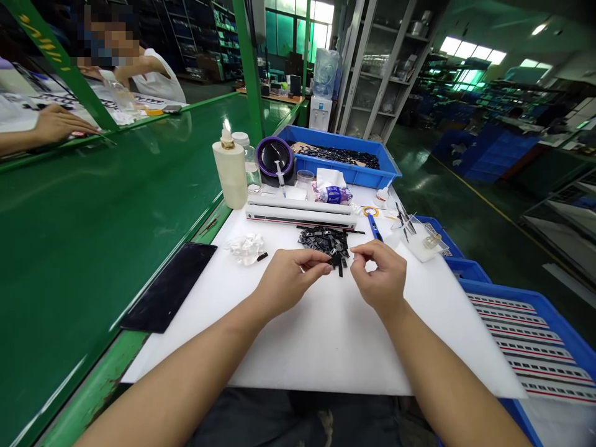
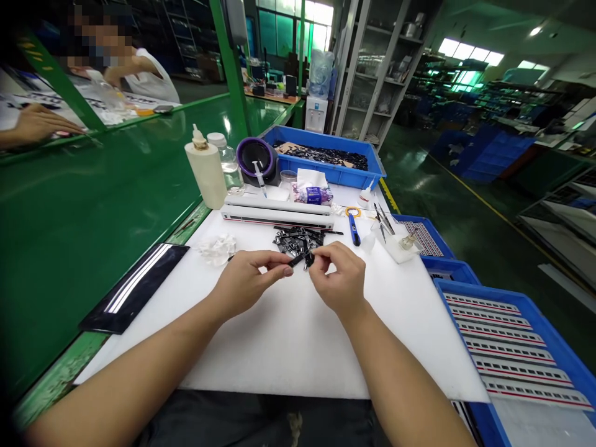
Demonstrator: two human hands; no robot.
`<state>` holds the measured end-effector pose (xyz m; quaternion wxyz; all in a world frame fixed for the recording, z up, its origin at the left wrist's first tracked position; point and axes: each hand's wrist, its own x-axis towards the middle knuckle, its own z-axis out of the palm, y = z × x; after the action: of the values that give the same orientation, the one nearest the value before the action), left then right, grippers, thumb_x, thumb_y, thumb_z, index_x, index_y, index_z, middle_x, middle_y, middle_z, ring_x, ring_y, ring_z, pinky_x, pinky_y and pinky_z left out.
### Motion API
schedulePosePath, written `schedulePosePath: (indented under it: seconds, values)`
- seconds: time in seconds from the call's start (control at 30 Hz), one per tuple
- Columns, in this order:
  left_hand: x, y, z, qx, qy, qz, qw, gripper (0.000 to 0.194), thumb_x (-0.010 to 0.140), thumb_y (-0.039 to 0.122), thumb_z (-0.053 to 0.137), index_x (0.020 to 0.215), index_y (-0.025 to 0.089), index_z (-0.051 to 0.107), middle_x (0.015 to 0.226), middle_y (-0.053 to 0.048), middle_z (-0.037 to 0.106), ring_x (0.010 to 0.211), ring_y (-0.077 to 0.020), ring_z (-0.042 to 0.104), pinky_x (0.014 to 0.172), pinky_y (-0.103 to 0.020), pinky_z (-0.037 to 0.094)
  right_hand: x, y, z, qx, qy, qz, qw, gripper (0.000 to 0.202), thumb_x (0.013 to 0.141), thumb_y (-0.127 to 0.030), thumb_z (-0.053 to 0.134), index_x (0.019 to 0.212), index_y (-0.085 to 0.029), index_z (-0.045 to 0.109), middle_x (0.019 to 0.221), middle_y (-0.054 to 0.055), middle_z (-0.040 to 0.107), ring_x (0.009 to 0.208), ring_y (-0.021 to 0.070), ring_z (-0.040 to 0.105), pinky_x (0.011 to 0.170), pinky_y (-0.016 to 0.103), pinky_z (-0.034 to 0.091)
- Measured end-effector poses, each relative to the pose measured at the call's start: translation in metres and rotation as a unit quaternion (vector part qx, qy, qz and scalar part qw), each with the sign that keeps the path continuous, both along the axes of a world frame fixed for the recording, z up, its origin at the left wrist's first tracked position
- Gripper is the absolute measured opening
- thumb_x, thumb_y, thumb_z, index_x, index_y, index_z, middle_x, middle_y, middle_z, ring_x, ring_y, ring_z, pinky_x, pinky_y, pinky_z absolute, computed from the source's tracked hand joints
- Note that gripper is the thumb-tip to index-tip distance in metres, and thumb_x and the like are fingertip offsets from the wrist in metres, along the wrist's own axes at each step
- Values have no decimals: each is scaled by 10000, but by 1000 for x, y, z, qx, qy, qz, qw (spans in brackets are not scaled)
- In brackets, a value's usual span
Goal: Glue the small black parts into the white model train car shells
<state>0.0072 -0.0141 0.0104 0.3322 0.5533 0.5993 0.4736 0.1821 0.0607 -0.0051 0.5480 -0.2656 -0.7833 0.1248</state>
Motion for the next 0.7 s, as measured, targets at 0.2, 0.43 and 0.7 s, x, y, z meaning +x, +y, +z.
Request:
schedulePosePath:
  seconds: [0.2, 0.43, 0.7]
  values:
    - [-1, 1, -4, 66, 104, 28, 992, 174, 819, 306, 689, 948, 231, 780, 819, 16, 773, 672, -145, 665, 696, -261, 538, -1, 2, -2, -274, 38, 155, 948, 139, 859, -221, 590, 918, -209, 716, 821, 21, 657, 627, 132, 623, 579, 282, 535]
    - [-1, 2, -5, 62, 104, 6, 993, 190, 849, 255, 624, 977, 240, 763, 864, 26, 777, 769, -156, 702, 727, -261, 541, -8, 1, -1, -421, 64, 159, 890, 144, 776, -329, 725, 803, -189, 702, 625, -17, 627, 570, 118, 585, 571, 253, 514]
    - [-1, 1, -3, 61, 133, -70, 987, 159, 874, 269, 612, 932, 243, 757, 894, -5, 770, 804, -179, 697, 717, -279, 513, -4, 5, -1, -537, 147, 254, 791, 164, 704, -311, 738, 690, -177, 646, 507, -47, 491, 478, 96, 435, 497, 246, 428]
